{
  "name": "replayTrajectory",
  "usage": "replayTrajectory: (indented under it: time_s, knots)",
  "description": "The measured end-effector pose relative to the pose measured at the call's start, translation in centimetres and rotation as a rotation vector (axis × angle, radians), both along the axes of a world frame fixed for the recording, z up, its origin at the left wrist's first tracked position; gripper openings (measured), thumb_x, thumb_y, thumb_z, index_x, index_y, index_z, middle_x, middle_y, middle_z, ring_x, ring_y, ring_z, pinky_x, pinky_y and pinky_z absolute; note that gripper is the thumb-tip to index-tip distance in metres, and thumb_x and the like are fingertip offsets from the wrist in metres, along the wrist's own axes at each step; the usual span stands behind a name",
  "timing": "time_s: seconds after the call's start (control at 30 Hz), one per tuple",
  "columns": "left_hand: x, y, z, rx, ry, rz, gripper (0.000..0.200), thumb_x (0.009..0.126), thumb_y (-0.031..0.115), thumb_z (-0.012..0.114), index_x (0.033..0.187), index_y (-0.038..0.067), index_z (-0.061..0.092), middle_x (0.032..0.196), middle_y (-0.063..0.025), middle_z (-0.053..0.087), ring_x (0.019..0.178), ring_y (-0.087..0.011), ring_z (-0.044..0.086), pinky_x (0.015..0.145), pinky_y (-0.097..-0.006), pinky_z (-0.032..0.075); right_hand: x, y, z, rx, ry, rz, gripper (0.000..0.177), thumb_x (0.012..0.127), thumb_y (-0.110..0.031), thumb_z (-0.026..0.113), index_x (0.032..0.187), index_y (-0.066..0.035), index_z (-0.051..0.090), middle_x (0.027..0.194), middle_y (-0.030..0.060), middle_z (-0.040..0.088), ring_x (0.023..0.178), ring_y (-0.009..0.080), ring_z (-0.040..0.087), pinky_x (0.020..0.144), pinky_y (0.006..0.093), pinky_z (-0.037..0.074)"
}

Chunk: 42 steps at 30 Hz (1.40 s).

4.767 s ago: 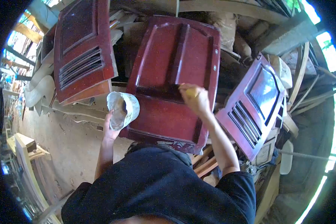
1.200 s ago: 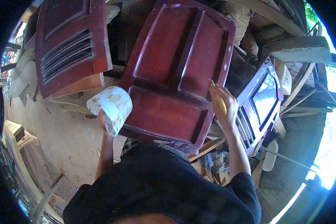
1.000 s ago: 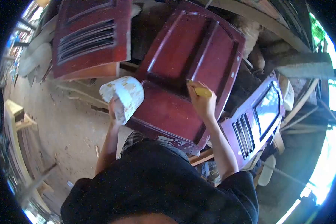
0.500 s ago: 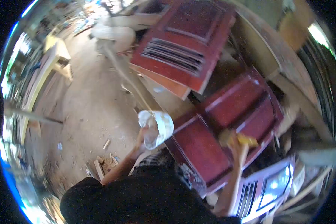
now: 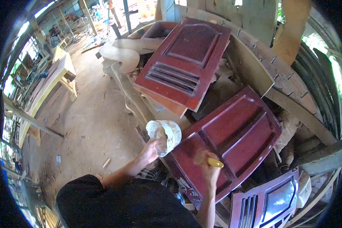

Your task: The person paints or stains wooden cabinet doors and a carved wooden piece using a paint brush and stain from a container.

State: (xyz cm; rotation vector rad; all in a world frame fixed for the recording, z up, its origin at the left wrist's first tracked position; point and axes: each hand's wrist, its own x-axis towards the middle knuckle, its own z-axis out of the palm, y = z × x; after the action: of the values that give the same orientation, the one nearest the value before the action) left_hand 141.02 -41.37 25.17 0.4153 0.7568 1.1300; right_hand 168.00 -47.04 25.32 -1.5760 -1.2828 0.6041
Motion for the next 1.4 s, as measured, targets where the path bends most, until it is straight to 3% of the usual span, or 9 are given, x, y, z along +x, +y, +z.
replayTrajectory:
  time_s: [0.23,0.5,0.63,0.73,0.97,1.07,1.13,1.23,1.4]
  knots:
    - [-2.7,3.6,0.7,0.040,-0.243,0.037,0.046,0.088,0.022,0.055,0.130,0.006,0.047,0.123,-0.0126,0.058,0.110,-0.0270,0.059,0.094,-0.0453,0.049,-5.2,1.6,-0.2,-0.093,0.496,-0.032,0.029,0.094,-0.026,0.060,0.088,0.002,0.065,0.081,0.0089,0.064,0.073,0.0140,0.060,0.065,0.0292,0.048]
    - [-13.4,16.6,-0.1,0.287,-0.100,-0.043,0.054,0.092,0.036,0.052,0.137,0.007,0.043,0.134,-0.0127,0.052,0.122,-0.0304,0.051,0.107,-0.0471,0.038,-6.1,12.9,1.7,-0.033,0.217,-0.129,0.025,0.094,-0.025,0.058,0.102,-0.003,0.066,0.063,-0.0029,0.051,0.049,0.0062,0.045,0.043,0.0253,0.036]
    - [-16.0,22.8,3.2,0.364,0.122,0.024,0.050,0.097,0.037,0.045,0.137,0.008,0.042,0.134,-0.0108,0.052,0.122,-0.0278,0.051,0.103,-0.0431,0.043,-5.7,21.2,1.6,0.206,-0.246,-0.328,0.028,0.093,-0.025,0.057,0.110,-0.002,0.060,0.080,0.0176,0.063,0.079,0.0296,0.062,0.075,0.0403,0.048]
    - [-17.6,28.9,4.3,0.333,-0.041,-0.001,0.049,0.098,0.034,0.045,0.137,0.007,0.041,0.133,-0.0103,0.052,0.121,-0.0261,0.052,0.101,-0.0416,0.045,-5.2,24.9,2.6,-0.136,-0.050,-0.277,0.038,0.093,-0.037,0.057,0.109,-0.003,0.059,0.082,0.0216,0.062,0.082,0.0381,0.062,0.076,0.0438,0.048]
    - [-15.8,42.7,4.2,0.346,0.246,-0.131,0.046,0.100,0.036,0.039,0.138,0.011,0.043,0.134,-0.0039,0.053,0.120,-0.0212,0.054,0.101,-0.0404,0.046,-6.0,26.9,4.3,-0.343,-0.087,-0.283,0.059,0.087,-0.055,0.059,0.104,0.001,0.060,0.093,0.0262,0.065,0.095,0.0438,0.063,0.076,0.0479,0.046]
    - [-13.2,43.4,5.8,0.316,0.035,-0.150,0.036,0.098,0.026,0.046,0.126,0.005,0.054,0.118,-0.0038,0.063,0.102,-0.0156,0.063,0.087,-0.0312,0.051,-6.4,26.9,3.4,-0.328,-0.103,-0.329,0.061,0.086,-0.057,0.059,0.106,0.001,0.059,0.097,0.0272,0.065,0.100,0.0446,0.061,0.080,0.0482,0.047]
    - [-12.7,42.9,7.6,0.310,0.489,-0.094,0.037,0.098,0.028,0.048,0.126,0.006,0.056,0.114,-0.0030,0.065,0.101,-0.0142,0.063,0.084,-0.0299,0.051,-7.2,26.3,3.1,-0.368,-0.110,-0.313,0.061,0.085,-0.057,0.059,0.106,0.000,0.058,0.100,0.0293,0.064,0.103,0.0467,0.059,0.082,0.0504,0.046]
    - [-14.5,42.8,7.6,0.307,0.448,-0.097,0.037,0.097,0.029,0.049,0.126,0.007,0.057,0.112,-0.0019,0.066,0.100,-0.0135,0.064,0.082,-0.0295,0.051,-10.2,23.9,4.0,-0.338,-0.136,-0.323,0.062,0.084,-0.059,0.060,0.106,0.000,0.056,0.099,0.0289,0.064,0.100,0.0481,0.058,0.078,0.0521,0.046]
    - [-18.6,40.7,6.9,0.263,0.387,-0.092,0.046,0.100,0.034,0.042,0.140,0.010,0.042,0.132,-0.0048,0.057,0.113,-0.0165,0.059,0.090,-0.0312,0.049,-14.4,18.9,5.3,-0.396,-0.047,-0.279,0.063,0.083,-0.058,0.063,0.106,-0.001,0.056,0.097,0.0265,0.064,0.099,0.0464,0.060,0.079,0.0497,0.047]
